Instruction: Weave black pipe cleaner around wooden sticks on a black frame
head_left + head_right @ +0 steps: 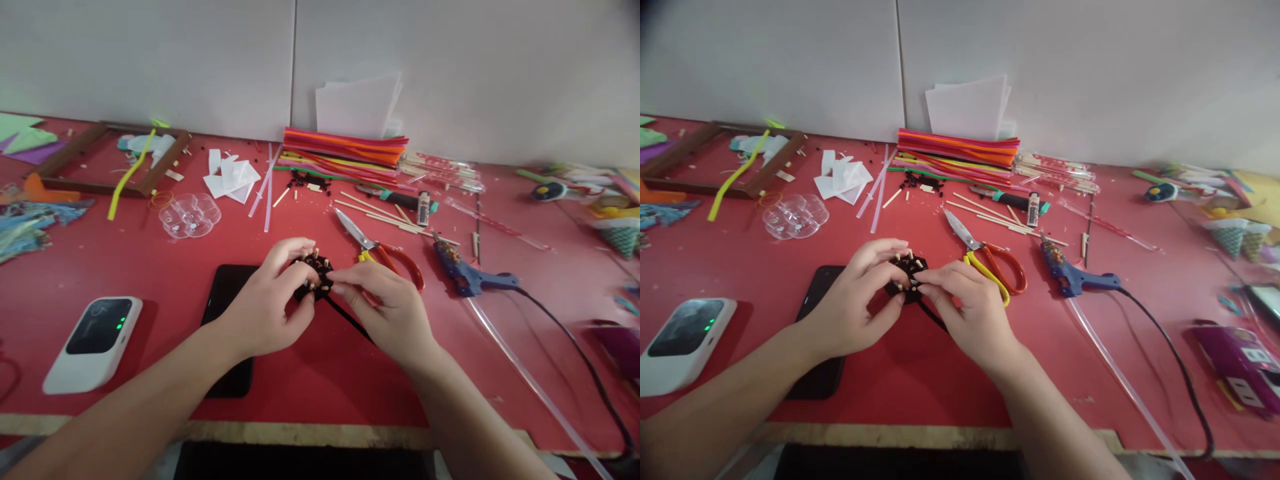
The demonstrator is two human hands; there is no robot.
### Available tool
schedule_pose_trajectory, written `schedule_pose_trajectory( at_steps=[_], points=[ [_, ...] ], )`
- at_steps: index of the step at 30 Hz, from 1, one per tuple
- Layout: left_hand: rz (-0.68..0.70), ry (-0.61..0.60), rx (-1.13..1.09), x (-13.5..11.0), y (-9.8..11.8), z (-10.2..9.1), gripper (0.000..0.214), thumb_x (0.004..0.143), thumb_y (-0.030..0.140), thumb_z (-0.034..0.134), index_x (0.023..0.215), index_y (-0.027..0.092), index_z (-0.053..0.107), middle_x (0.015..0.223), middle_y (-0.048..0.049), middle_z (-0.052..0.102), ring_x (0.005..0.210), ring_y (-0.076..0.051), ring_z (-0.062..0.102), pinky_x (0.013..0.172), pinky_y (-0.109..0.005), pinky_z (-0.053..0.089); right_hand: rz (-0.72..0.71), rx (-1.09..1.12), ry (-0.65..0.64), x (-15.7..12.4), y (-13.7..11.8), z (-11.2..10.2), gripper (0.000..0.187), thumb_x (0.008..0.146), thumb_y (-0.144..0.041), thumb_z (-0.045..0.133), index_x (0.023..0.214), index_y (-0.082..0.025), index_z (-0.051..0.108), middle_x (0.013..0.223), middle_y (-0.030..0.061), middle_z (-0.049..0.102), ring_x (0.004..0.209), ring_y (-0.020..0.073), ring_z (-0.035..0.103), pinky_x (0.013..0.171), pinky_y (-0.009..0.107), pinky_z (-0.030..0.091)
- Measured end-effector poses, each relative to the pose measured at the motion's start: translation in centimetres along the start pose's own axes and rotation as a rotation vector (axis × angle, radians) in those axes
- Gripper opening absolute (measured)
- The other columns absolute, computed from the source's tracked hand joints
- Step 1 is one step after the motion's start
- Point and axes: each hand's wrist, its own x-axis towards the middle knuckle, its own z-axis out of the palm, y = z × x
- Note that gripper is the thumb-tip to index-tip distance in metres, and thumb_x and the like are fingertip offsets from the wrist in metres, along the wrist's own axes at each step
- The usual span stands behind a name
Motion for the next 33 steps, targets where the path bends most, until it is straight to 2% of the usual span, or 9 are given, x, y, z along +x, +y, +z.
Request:
schedule_pose_trajectory(
  at_steps=[2,5,8,13,18,24,28,31,33],
  points=[
    [0.003,-0.012,0.020,0.0,0.1,0.0,0.013,0.091,0.010,0.058,0.100,0.019,0.059,0.141,-0.0186,0.052,0.136,-0.031,0.058,0.115,-0.052,0.053,-0.067,-0.057,0.008,0.0,0.2,0.0,0.017,0.098,-0.022,0.066,0.108,-0.028,0.079,0.092,0.0035,0.074,0.084,0.0172,0.069,0.077,0.032,0.057],
    [0.015,-0.013,0.034,0.0,0.0,0.2,0.002,0.095,0.018,0.061,0.096,0.018,0.059,0.140,-0.0195,0.052,0.133,-0.031,0.059,0.112,-0.050,0.054,-0.155,-0.136,0.025,0.0,0.5,0.2,0.018,0.097,-0.022,0.068,0.111,-0.028,0.078,0.106,0.0065,0.068,0.100,0.0202,0.066,0.089,0.036,0.056],
    [0.043,-0.005,0.019,0.1,-0.1,0.3,0.005,0.097,0.020,0.062,0.095,0.017,0.059,0.137,-0.0188,0.054,0.130,-0.028,0.061,0.110,-0.047,0.056,-0.176,-0.191,0.001,-0.1,0.6,0.2,0.015,0.097,-0.021,0.067,0.105,-0.029,0.077,0.123,0.0081,0.063,0.113,0.0237,0.061,0.098,0.043,0.051],
    [0.036,-0.058,-0.059,0.1,-0.4,0.1,0.009,0.096,0.019,0.065,0.103,0.018,0.060,0.145,-0.0187,0.056,0.137,-0.027,0.060,0.112,-0.044,0.057,-0.249,-0.250,-0.062,0.1,0.6,-0.3,0.012,0.100,-0.023,0.064,0.107,-0.028,0.072,0.129,0.0085,0.061,0.119,0.0258,0.056,0.103,0.048,0.045],
    [0.047,-0.094,-0.083,0.0,-0.7,0.1,0.011,0.097,0.020,0.066,0.106,0.018,0.060,0.151,-0.0200,0.052,0.142,-0.029,0.056,0.118,-0.048,0.052,-0.233,-0.216,-0.092,0.3,0.4,-0.6,0.007,0.099,-0.024,0.063,0.100,-0.023,0.071,0.113,0.0072,0.063,0.107,0.0227,0.058,0.097,0.044,0.044],
    [0.129,-0.073,-0.098,0.2,-0.8,0.2,0.008,0.102,0.019,0.057,0.104,0.017,0.065,0.142,-0.0184,0.055,0.136,-0.025,0.058,0.117,-0.045,0.051,-0.161,-0.098,-0.033,0.2,0.7,0.1,0.007,0.097,-0.024,0.065,0.094,-0.022,0.072,0.096,0.0046,0.064,0.093,0.0201,0.061,0.088,0.040,0.049],
    [0.164,-0.061,0.012,0.3,-0.9,-0.1,0.008,0.102,0.018,0.058,0.104,0.017,0.066,0.143,-0.0188,0.056,0.136,-0.029,0.056,0.115,-0.050,0.050,-0.145,-0.042,-0.037,0.3,0.7,0.2,0.006,0.095,-0.021,0.067,0.093,-0.021,0.073,0.093,0.0038,0.066,0.089,0.0176,0.064,0.083,0.035,0.052],
    [0.216,-0.012,0.121,0.3,-1.1,-0.2,0.010,0.100,0.016,0.058,0.104,0.016,0.067,0.143,-0.0199,0.056,0.137,-0.034,0.052,0.116,-0.056,0.045,-0.187,-0.025,-0.023,0.4,0.6,0.2,0.008,0.093,-0.016,0.067,0.091,-0.021,0.072,0.085,0.0020,0.068,0.081,0.0156,0.064,0.078,0.032,0.052],
    [0.202,0.014,0.158,0.3,-1.3,-0.1,0.012,0.100,0.015,0.057,0.104,0.015,0.068,0.142,-0.0204,0.057,0.135,-0.034,0.053,0.116,-0.056,0.044,-0.228,-0.034,0.002,0.4,0.7,0.3,0.007,0.093,-0.015,0.067,0.090,-0.020,0.072,0.079,0.0011,0.068,0.076,0.0150,0.064,0.076,0.032,0.052]
  ],
)
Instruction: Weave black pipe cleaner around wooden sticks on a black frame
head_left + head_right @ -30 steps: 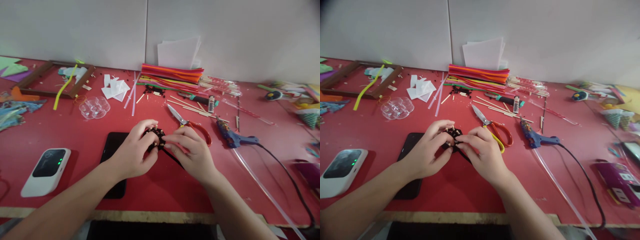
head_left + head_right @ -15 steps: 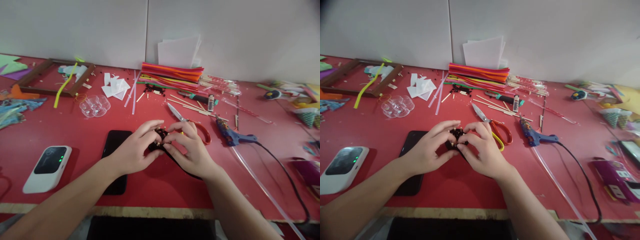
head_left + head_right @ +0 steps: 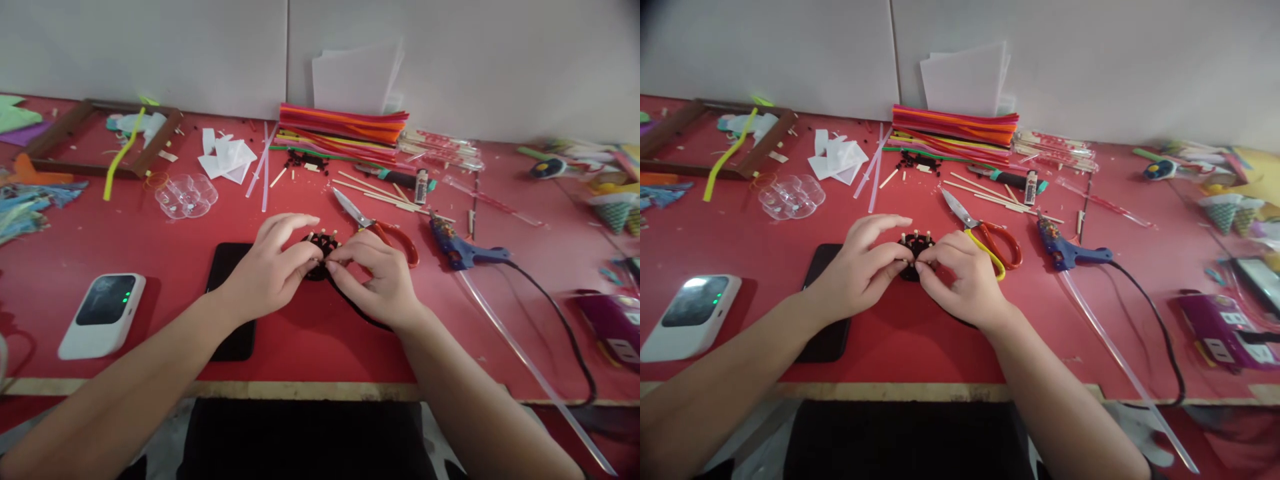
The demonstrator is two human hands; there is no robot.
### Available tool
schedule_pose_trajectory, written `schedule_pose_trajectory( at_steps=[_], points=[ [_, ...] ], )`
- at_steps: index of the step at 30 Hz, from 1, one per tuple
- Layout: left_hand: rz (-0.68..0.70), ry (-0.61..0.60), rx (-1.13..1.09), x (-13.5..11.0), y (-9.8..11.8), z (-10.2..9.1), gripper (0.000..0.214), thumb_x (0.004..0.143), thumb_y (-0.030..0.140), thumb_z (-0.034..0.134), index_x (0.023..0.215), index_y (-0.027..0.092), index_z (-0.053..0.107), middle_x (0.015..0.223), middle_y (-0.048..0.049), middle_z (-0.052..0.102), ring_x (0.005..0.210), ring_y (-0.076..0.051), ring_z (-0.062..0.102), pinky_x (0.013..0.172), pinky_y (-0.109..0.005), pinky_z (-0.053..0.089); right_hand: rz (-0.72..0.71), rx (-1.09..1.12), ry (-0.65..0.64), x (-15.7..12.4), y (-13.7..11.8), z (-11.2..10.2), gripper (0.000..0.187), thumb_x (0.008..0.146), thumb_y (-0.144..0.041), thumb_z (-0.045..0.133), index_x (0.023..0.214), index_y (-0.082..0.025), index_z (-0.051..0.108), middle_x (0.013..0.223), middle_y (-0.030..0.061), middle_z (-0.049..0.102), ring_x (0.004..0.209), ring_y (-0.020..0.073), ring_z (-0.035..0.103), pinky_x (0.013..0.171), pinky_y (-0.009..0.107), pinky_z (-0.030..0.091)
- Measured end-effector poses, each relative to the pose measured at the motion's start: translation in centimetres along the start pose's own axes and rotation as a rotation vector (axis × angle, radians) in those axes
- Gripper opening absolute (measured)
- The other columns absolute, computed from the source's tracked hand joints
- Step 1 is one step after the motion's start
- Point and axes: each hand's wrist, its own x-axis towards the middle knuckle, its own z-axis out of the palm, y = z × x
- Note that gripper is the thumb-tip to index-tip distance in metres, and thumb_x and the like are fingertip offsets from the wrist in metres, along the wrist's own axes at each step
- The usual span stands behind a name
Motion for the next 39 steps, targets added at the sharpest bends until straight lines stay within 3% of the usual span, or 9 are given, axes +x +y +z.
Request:
schedule_pose_trajectory(
  at_steps=[5,12,21,34,39],
  points=[
    [-0.027,0.005,0.025,0.1,0.0,0.0,0.015,0.099,0.015,0.056,0.106,0.014,0.069,0.140,-0.0216,0.058,0.131,-0.034,0.056,0.113,-0.054,0.046,0.014,-0.044,0.029,0.0,-0.1,0.5,0.008,0.095,-0.019,0.067,0.088,-0.019,0.072,0.074,0.0005,0.068,0.069,0.0131,0.062,0.069,0.028,0.050],
    [-0.004,0.024,0.133,0.4,0.7,-0.6,0.014,0.089,0.021,0.061,0.097,0.015,0.070,0.141,-0.0233,0.057,0.127,-0.042,0.057,0.108,-0.063,0.044,0.098,-0.040,0.027,0.2,-0.9,0.8,0.011,0.095,-0.018,0.065,0.085,-0.021,0.070,0.073,-0.0018,0.067,0.066,0.0119,0.058,0.065,0.027,0.047],
    [-0.008,0.081,0.054,0.2,0.3,-0.3,0.009,0.095,0.017,0.063,0.099,0.017,0.071,0.138,-0.0196,0.060,0.127,-0.032,0.060,0.110,-0.052,0.047,0.150,-0.021,0.002,0.1,-0.9,0.7,0.012,0.094,-0.017,0.063,0.085,-0.020,0.071,0.073,-0.0012,0.067,0.066,0.0121,0.058,0.064,0.027,0.046],
    [0.018,0.073,0.041,0.4,0.6,-0.8,0.006,0.091,0.016,0.061,0.089,0.017,0.066,0.136,-0.0200,0.061,0.123,-0.034,0.062,0.106,-0.052,0.049,0.148,0.017,-0.021,0.2,-0.6,0.4,0.011,0.094,-0.020,0.065,0.087,-0.019,0.074,0.074,-0.0005,0.069,0.066,0.0117,0.059,0.066,0.028,0.047],
    [0.018,0.050,0.040,0.3,0.5,-1.0,0.010,0.092,0.015,0.058,0.097,0.018,0.067,0.136,-0.0183,0.062,0.122,-0.033,0.061,0.107,-0.054,0.049,0.157,0.032,-0.029,0.3,-0.7,0.2,0.011,0.094,-0.021,0.065,0.088,-0.020,0.074,0.077,-0.0001,0.072,0.066,0.0125,0.060,0.069,0.030,0.049]
  ],
)
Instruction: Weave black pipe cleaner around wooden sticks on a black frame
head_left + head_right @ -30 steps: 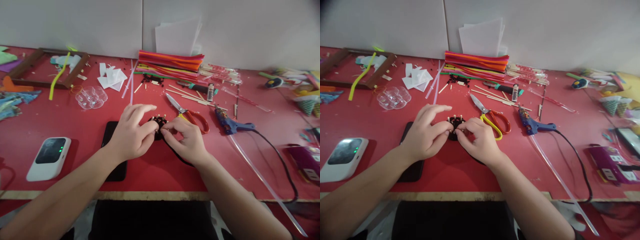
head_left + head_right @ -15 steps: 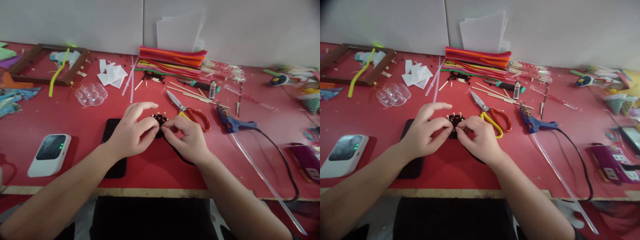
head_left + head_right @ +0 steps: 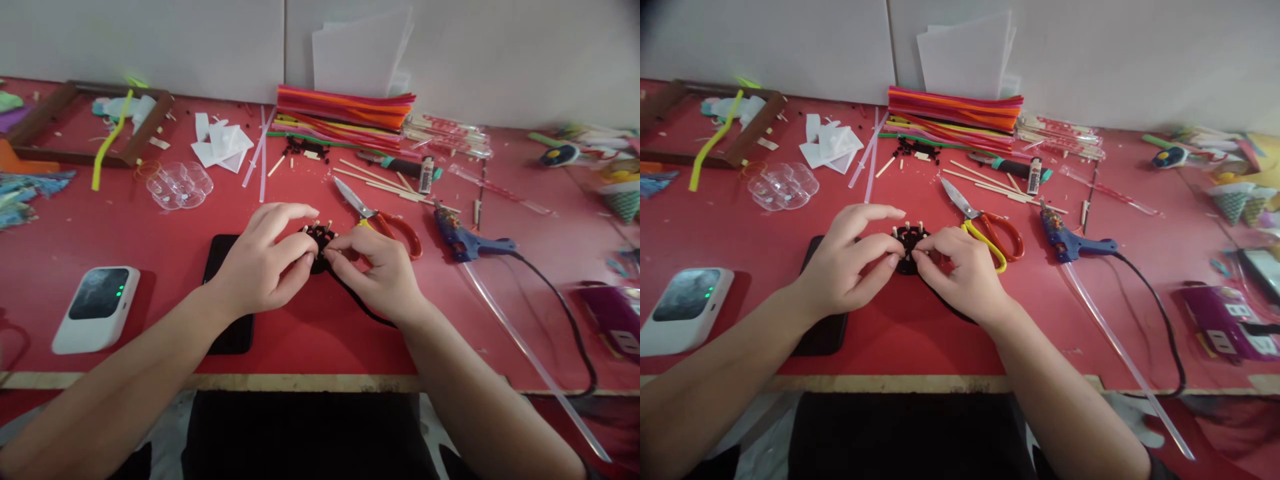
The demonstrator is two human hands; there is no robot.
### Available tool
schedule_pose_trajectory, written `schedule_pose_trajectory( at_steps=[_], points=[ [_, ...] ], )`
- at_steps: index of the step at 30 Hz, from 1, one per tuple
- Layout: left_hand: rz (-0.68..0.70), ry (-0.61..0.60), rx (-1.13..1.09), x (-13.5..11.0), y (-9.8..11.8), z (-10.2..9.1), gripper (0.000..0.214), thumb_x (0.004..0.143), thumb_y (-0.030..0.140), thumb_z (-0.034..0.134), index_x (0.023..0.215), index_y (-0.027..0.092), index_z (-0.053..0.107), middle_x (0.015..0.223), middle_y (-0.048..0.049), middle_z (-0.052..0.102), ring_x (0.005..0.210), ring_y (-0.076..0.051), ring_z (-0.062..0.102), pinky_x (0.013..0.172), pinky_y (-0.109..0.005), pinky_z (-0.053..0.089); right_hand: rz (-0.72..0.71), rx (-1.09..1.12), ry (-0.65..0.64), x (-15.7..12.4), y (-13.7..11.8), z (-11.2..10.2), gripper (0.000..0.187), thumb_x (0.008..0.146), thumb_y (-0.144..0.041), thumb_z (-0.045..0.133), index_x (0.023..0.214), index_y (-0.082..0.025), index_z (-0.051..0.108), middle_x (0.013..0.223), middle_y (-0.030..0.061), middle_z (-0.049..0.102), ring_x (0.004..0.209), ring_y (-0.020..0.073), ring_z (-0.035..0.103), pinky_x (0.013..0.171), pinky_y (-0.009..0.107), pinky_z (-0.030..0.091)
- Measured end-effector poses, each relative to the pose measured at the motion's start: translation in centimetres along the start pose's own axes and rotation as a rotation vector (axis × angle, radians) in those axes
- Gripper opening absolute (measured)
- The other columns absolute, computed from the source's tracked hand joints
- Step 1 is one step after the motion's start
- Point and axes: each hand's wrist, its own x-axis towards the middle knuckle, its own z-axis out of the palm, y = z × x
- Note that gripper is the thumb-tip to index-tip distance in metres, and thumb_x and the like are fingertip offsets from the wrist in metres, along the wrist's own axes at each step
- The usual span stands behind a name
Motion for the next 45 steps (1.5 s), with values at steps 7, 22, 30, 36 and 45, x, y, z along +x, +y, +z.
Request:
schedule_pose_trajectory(
  at_steps=[7,22,30,36,45],
  points=[
    [-0.024,-0.083,-0.090,0.0,0.0,0.2,0.020,0.090,0.018,0.064,0.109,0.021,0.059,0.137,-0.0177,0.059,0.130,-0.033,0.059,0.109,-0.054,0.051,0.115,0.131,-0.010,-0.2,-0.3,0.2,0.006,0.093,-0.024,0.068,0.093,-0.021,0.074,0.083,0.0010,0.076,0.072,0.0137,0.065,0.070,0.029,0.052],
    [-0.399,-0.010,-0.692,-0.3,-0.8,1.5,0.065,0.080,0.019,0.073,0.134,0.026,0.037,0.135,-0.0140,0.059,0.121,-0.026,0.067,0.099,-0.042,0.060,0.321,0.498,0.219,-0.1,0.4,0.0,0.022,0.091,-0.046,0.075,0.100,-0.026,0.070,0.084,-0.0012,0.067,0.069,0.0123,0.060,0.064,0.027,0.053],
    [-0.357,0.053,-0.646,-0.3,-0.5,1.4,0.059,0.089,0.025,0.073,0.140,0.034,0.045,0.147,-0.0104,0.054,0.126,-0.028,0.065,0.095,-0.042,0.064,0.241,0.641,0.170,-0.8,-0.4,-0.2,0.020,0.091,-0.042,0.078,0.088,-0.026,0.065,0.074,-0.0034,0.065,0.063,0.0124,0.060,0.060,0.028,0.052],
    [-0.272,0.063,-0.287,-0.2,-0.2,1.3,0.051,0.084,0.022,0.079,0.130,0.027,0.058,0.129,-0.0096,0.061,0.124,-0.028,0.061,0.101,-0.046,0.059,0.316,0.536,0.106,-0.6,-1.2,0.2,0.018,0.081,-0.030,0.085,0.087,-0.022,0.071,0.077,-0.0011,0.069,0.068,0.0119,0.065,0.063,0.025,0.056],
    [-0.413,0.038,-0.437,-1.2,-0.9,2.5,0.070,0.079,0.037,0.087,0.138,0.026,0.050,0.138,-0.0149,0.055,0.129,-0.031,0.061,0.099,-0.048,0.062,0.342,0.410,0.161,-0.8,-1.2,0.4,0.014,0.086,-0.033,0.082,0.090,-0.021,0.075,0.079,0.0003,0.075,0.061,0.0114,0.068,0.055,0.025,0.058]
  ],
)
